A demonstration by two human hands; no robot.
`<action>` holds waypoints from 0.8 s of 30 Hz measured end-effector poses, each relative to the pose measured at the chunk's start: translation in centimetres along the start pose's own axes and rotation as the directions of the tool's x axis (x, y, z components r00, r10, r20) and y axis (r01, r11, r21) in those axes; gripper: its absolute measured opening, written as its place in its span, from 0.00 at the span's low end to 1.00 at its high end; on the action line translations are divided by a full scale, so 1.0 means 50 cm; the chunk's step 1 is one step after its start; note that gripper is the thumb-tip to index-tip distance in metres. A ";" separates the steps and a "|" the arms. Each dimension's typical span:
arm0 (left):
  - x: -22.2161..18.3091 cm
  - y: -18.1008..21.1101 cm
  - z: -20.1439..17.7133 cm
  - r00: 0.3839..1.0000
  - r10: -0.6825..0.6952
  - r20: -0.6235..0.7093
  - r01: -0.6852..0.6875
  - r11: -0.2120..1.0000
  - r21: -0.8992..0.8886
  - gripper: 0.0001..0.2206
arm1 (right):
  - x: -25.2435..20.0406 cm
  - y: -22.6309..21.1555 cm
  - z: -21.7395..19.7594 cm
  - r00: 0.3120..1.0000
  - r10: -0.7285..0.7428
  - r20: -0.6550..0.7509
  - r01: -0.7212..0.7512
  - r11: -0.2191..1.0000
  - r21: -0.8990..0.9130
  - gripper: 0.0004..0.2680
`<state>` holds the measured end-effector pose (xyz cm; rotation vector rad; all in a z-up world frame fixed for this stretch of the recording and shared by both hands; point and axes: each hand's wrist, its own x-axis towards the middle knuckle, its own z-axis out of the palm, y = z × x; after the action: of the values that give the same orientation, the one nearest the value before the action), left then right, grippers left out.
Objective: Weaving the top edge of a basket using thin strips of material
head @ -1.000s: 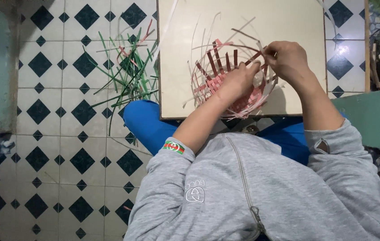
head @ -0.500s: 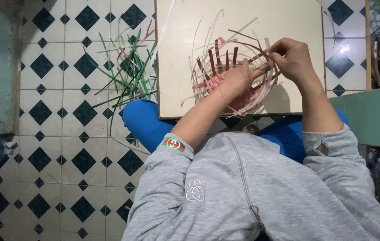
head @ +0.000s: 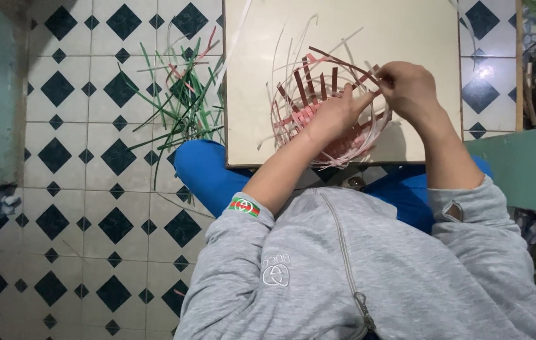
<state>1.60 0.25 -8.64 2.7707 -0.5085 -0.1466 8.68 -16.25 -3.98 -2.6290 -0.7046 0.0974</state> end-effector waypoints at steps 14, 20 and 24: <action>-0.032 -0.006 0.039 0.960 0.105 -0.259 -0.095 0.994 0.051 0.19 | 0.029 0.025 0.096 0.960 -0.268 -0.078 0.157 0.748 -0.645 0.08; -0.045 0.003 -0.010 0.981 0.085 -0.173 -0.089 0.996 -0.014 0.20 | 0.019 0.023 0.090 0.940 -0.314 -0.135 0.154 0.741 -0.654 0.08; -0.019 0.006 -0.012 0.998 0.005 0.055 -0.005 1.000 -0.002 0.31 | 0.028 0.002 0.063 0.991 -0.080 0.110 0.130 0.788 -0.601 0.08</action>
<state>0.70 0.50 -7.95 2.7702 -0.5290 -0.2228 9.39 -14.49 -6.86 -3.2011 -1.0555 -0.0764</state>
